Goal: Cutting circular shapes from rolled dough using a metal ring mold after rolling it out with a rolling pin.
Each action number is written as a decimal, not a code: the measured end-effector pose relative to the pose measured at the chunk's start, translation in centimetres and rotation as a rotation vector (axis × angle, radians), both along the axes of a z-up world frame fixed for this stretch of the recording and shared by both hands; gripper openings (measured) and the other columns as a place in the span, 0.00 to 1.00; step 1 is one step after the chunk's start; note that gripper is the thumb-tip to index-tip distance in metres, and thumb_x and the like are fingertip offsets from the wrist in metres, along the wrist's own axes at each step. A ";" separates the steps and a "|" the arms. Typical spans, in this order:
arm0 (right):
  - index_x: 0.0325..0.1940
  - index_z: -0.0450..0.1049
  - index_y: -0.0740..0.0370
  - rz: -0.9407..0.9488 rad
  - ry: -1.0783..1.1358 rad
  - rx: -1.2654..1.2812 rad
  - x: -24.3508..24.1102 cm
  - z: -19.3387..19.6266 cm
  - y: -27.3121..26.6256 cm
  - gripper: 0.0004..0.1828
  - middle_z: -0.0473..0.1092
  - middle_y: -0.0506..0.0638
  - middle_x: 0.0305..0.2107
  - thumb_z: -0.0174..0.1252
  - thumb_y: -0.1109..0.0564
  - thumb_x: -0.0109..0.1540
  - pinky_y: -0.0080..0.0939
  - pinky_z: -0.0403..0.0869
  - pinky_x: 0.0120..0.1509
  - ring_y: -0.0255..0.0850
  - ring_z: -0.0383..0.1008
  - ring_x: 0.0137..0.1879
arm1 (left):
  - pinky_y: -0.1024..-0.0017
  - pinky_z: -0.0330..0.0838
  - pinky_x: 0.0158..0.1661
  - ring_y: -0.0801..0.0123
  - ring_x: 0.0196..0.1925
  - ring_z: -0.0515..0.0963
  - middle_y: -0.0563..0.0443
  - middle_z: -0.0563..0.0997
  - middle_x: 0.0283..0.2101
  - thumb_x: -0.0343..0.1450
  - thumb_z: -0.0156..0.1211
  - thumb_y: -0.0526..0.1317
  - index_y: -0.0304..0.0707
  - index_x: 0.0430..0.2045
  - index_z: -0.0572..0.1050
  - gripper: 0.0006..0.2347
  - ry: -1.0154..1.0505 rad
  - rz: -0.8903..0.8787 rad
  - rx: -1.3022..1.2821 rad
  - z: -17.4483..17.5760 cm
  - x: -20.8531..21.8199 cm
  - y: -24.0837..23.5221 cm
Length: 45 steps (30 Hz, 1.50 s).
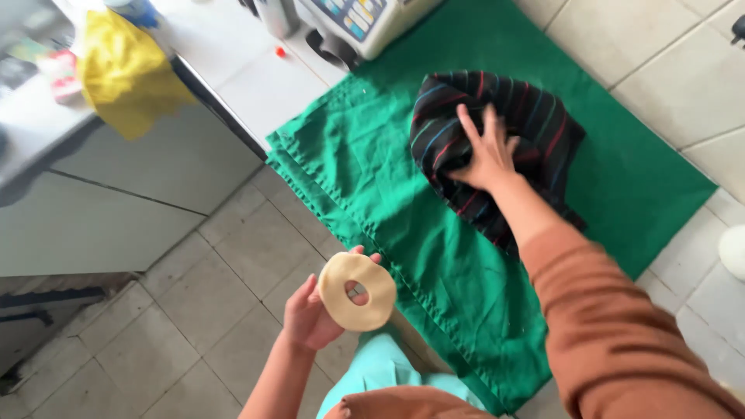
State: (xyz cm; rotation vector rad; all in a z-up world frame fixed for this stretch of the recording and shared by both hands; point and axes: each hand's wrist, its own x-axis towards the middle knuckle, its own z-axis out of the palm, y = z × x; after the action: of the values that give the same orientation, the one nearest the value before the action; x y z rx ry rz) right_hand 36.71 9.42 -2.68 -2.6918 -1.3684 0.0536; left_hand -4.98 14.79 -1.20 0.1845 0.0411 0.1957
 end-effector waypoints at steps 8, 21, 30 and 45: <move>0.65 0.70 0.63 0.279 0.431 0.097 -10.3 -9.0 -25.4 0.36 0.72 0.62 0.57 0.64 0.63 0.51 0.53 0.68 0.68 0.58 0.71 0.63 | 0.47 0.52 0.71 0.44 0.77 0.57 0.34 0.47 0.80 0.74 0.53 0.58 0.37 0.77 0.45 0.41 -0.005 0.017 -0.161 -2.3 -1.9 3.7; 0.60 0.71 0.59 -0.647 1.290 0.212 -14.7 8.8 -37.7 0.46 0.79 0.52 0.44 0.78 0.67 0.38 0.45 0.70 0.62 0.40 0.76 0.53 | 0.51 0.56 0.71 0.46 0.77 0.57 0.35 0.49 0.80 0.77 0.50 0.55 0.36 0.77 0.47 0.35 -0.036 -0.116 0.048 -0.3 14.2 10.3; 0.68 0.65 0.65 0.040 0.767 0.358 -16.7 4.2 -5.9 0.44 0.67 0.61 0.58 0.75 0.47 0.53 0.48 0.70 0.63 0.54 0.69 0.62 | 0.52 0.58 0.73 0.48 0.78 0.59 0.38 0.52 0.80 0.78 0.49 0.53 0.39 0.77 0.50 0.33 -0.250 -0.152 0.189 7.0 26.1 11.7; 0.67 0.65 0.65 -0.654 1.560 1.360 3.3 -1.2 -25.3 0.42 0.74 0.56 0.54 0.46 0.27 0.66 0.51 0.75 0.63 0.45 0.77 0.59 | 0.52 0.59 0.73 0.50 0.75 0.64 0.43 0.60 0.75 0.72 0.60 0.50 0.38 0.74 0.54 0.36 -0.180 -0.783 0.182 0.6 41.8 -9.0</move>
State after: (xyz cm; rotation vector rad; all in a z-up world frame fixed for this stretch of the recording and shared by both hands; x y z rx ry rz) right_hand 40.02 -15.84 -3.85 -1.0476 0.1170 0.6553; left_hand 36.79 5.80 -0.63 0.3491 -0.2272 -0.5670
